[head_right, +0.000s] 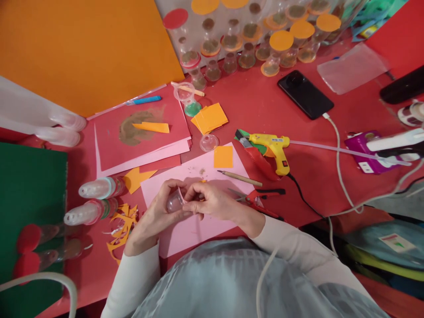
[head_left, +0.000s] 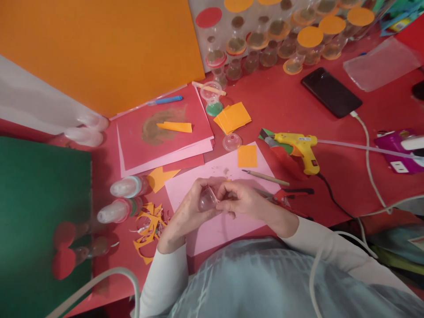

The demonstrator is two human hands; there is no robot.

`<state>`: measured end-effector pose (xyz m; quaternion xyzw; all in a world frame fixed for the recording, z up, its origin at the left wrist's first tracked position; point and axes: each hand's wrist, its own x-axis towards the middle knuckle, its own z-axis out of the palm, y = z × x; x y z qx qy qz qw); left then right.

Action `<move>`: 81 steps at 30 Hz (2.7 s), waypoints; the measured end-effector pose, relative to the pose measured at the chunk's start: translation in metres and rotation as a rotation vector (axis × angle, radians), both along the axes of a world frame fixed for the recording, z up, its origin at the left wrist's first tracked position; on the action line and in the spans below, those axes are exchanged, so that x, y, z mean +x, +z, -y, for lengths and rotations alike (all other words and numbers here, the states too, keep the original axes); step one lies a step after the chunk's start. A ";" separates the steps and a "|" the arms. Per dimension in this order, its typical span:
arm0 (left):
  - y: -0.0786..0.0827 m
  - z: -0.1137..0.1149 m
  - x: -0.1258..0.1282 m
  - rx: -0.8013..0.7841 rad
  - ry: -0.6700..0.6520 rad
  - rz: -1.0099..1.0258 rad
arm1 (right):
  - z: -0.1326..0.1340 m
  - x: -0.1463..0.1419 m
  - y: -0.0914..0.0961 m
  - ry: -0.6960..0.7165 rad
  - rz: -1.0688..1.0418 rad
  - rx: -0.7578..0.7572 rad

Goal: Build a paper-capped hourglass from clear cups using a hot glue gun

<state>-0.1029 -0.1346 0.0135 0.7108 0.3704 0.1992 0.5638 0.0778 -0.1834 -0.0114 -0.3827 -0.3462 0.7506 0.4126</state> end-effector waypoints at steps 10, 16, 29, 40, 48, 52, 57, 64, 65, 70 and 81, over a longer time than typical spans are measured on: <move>0.001 0.002 -0.001 -0.209 0.008 0.111 | 0.001 0.001 0.008 -0.013 -0.134 -0.024; 0.007 0.001 0.004 -0.279 -0.060 0.180 | 0.005 -0.002 0.009 -0.060 -0.098 0.054; -0.003 0.001 -0.003 -0.160 0.015 0.079 | 0.000 -0.001 0.007 -0.033 -0.114 0.025; -0.009 -0.001 -0.005 -0.106 0.158 0.016 | 0.002 -0.003 0.002 -0.071 0.023 0.104; -0.001 0.000 0.000 -0.290 0.112 0.173 | 0.003 -0.002 0.002 -0.034 -0.011 0.043; -0.001 0.001 0.000 -0.339 0.091 0.196 | 0.005 -0.003 0.000 -0.006 -0.006 0.015; -0.004 0.001 -0.003 -0.340 0.067 0.209 | 0.006 -0.004 -0.002 0.004 -0.014 0.016; -0.006 0.004 -0.007 -0.366 0.086 0.171 | 0.004 -0.002 0.004 0.025 -0.062 -0.014; -0.006 0.004 -0.007 -0.361 0.089 0.167 | 0.004 -0.001 0.005 0.030 -0.070 -0.019; -0.007 0.004 -0.007 -0.359 0.107 0.169 | 0.005 -0.001 0.004 0.020 -0.074 0.017; -0.006 -0.001 -0.003 -0.090 0.233 0.063 | 0.004 -0.002 0.001 -0.063 0.069 0.199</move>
